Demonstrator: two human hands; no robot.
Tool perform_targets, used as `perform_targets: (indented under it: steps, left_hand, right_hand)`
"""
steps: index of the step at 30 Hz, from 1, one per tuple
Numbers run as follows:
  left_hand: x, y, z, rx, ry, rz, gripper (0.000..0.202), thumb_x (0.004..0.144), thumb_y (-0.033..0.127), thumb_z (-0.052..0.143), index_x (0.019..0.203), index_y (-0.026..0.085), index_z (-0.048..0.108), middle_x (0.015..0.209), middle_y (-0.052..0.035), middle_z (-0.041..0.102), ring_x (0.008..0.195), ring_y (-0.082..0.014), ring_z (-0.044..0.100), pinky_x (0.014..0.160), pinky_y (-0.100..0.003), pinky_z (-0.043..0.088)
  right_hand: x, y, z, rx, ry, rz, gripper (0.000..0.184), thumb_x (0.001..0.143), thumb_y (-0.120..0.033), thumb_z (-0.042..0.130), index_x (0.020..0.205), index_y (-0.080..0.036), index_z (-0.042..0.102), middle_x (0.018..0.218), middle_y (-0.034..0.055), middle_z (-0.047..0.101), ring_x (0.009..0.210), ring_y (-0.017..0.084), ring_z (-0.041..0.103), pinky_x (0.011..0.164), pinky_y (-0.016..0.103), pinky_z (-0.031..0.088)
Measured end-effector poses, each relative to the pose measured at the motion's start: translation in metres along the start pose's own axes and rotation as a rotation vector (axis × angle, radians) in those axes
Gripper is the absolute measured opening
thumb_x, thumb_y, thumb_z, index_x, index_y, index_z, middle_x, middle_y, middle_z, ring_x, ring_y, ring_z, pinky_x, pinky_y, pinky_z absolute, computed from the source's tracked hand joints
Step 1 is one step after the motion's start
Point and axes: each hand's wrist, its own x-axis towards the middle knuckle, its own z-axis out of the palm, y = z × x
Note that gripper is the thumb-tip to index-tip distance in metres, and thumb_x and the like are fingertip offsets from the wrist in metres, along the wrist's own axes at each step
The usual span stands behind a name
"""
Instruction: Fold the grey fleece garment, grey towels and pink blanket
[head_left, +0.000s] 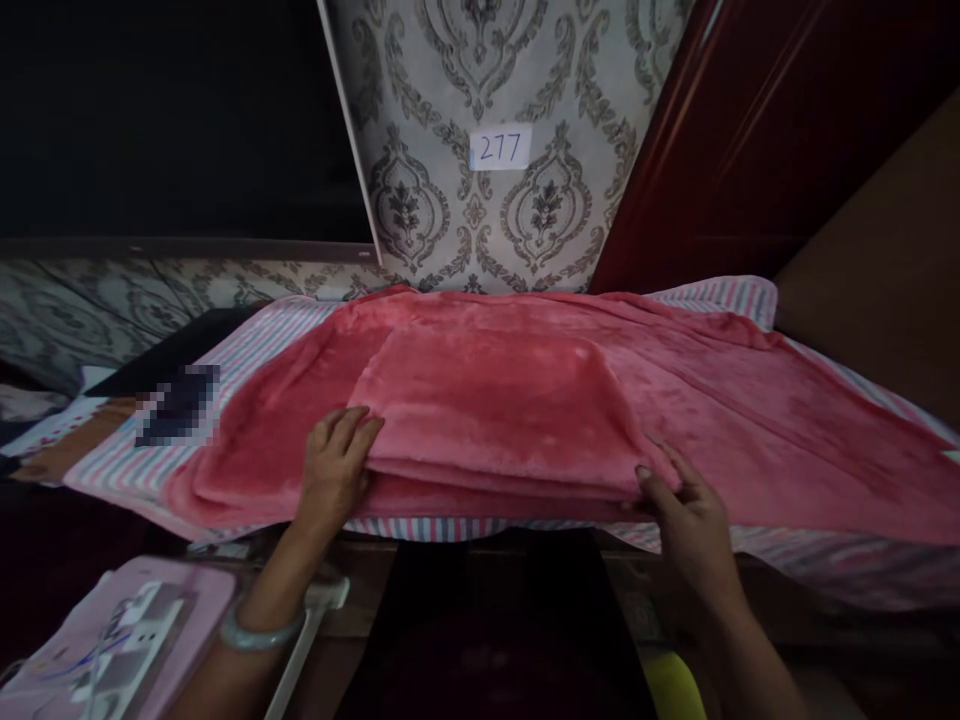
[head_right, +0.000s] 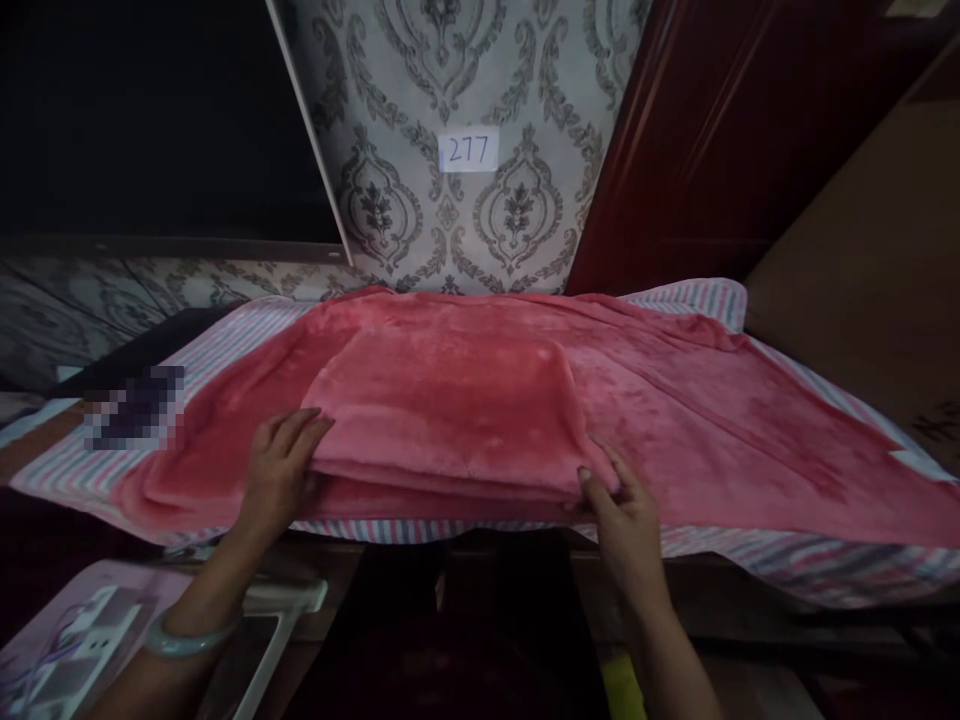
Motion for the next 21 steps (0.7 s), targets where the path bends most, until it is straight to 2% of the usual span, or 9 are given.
perform_targets:
  steps: [3, 6, 9, 11, 13, 17, 21]
  left_hand:
    - [-0.011, -0.003, 0.005, -0.058, -0.015, 0.026, 0.068, 0.065, 0.001, 0.051, 0.127, 0.026, 0.064, 0.132, -0.0114, 0.063, 0.121, -0.032, 0.054, 0.103, -0.051, 0.045]
    - [-0.028, -0.005, 0.01, -0.128, -0.029, -0.006, 0.07, 0.065, 0.003, 0.052, 0.13, 0.026, 0.062, 0.136, -0.0119, 0.058, 0.125, -0.0317, 0.052, 0.105, -0.052, 0.044]
    - [-0.039, -0.006, 0.011, -0.211, 0.028, -0.14, 0.074, 0.069, 0.012, 0.054, 0.142, 0.024, 0.048, 0.145, -0.013, 0.048, 0.132, -0.0322, 0.047, 0.109, -0.052, 0.042]
    - [-0.042, -0.006, 0.01, -0.279, 0.056, -0.202, 0.079, 0.072, 0.017, 0.054, 0.149, 0.022, 0.036, 0.145, -0.0132, 0.047, 0.133, -0.0304, 0.047, 0.11, -0.049, 0.042]
    - [-0.042, -0.006, 0.01, -0.317, 0.058, -0.218, 0.08, 0.074, 0.019, 0.053, 0.15, 0.021, 0.032, 0.143, -0.0129, 0.05, 0.132, -0.0287, 0.049, 0.11, -0.047, 0.043]
    - [-0.039, -0.01, 0.011, -0.292, 0.022, -0.224, 0.068, 0.069, 0.012, 0.047, 0.135, 0.021, 0.05, 0.125, -0.0109, 0.06, 0.119, -0.027, 0.057, 0.102, -0.044, 0.048]
    - [-0.036, -0.017, 0.016, -0.255, 0.006, -0.214, 0.057, 0.066, 0.009, 0.045, 0.12, 0.021, 0.06, 0.109, -0.0094, 0.064, 0.106, -0.0268, 0.062, 0.092, -0.041, 0.052]
  right_hand:
    - [-0.005, 0.011, -0.007, -0.019, -0.009, 0.073, 0.084, 0.064, -0.055, 0.08, 0.137, -0.02, 0.057, 0.063, -0.0044, 0.06, 0.046, 0.016, 0.059, 0.044, 0.028, 0.052]
    - [-0.013, 0.023, -0.011, -0.027, -0.042, 0.121, 0.083, 0.069, -0.058, 0.077, 0.139, -0.02, 0.052, 0.057, -0.0055, 0.056, 0.048, 0.018, 0.061, 0.042, 0.027, 0.049]
    - [-0.015, 0.028, -0.014, -0.003, -0.056, 0.114, 0.079, 0.072, -0.058, 0.076, 0.137, -0.024, 0.051, 0.064, -0.004, 0.061, 0.051, 0.018, 0.063, 0.045, 0.027, 0.051]
    - [-0.012, 0.027, -0.014, 0.031, -0.052, 0.133, 0.074, 0.071, -0.061, 0.076, 0.132, -0.025, 0.054, 0.069, -0.0032, 0.063, 0.05, 0.018, 0.062, 0.046, 0.029, 0.052]
    - [-0.008, 0.024, -0.013, 0.048, -0.045, 0.165, 0.071, 0.069, -0.064, 0.076, 0.125, -0.025, 0.056, 0.069, -0.0037, 0.061, 0.047, 0.017, 0.06, 0.044, 0.029, 0.052]
    - [-0.003, 0.022, -0.008, 0.035, 0.017, 0.131, 0.063, 0.061, -0.059, 0.082, 0.107, -0.022, 0.06, 0.07, -0.0051, 0.058, 0.045, 0.012, 0.055, 0.04, 0.025, 0.048]
    - [-0.005, 0.028, -0.003, 0.076, 0.06, 0.077, 0.05, 0.063, -0.054, 0.082, 0.094, -0.022, 0.06, 0.077, -0.0042, 0.058, 0.056, 0.011, 0.056, 0.042, 0.022, 0.047]
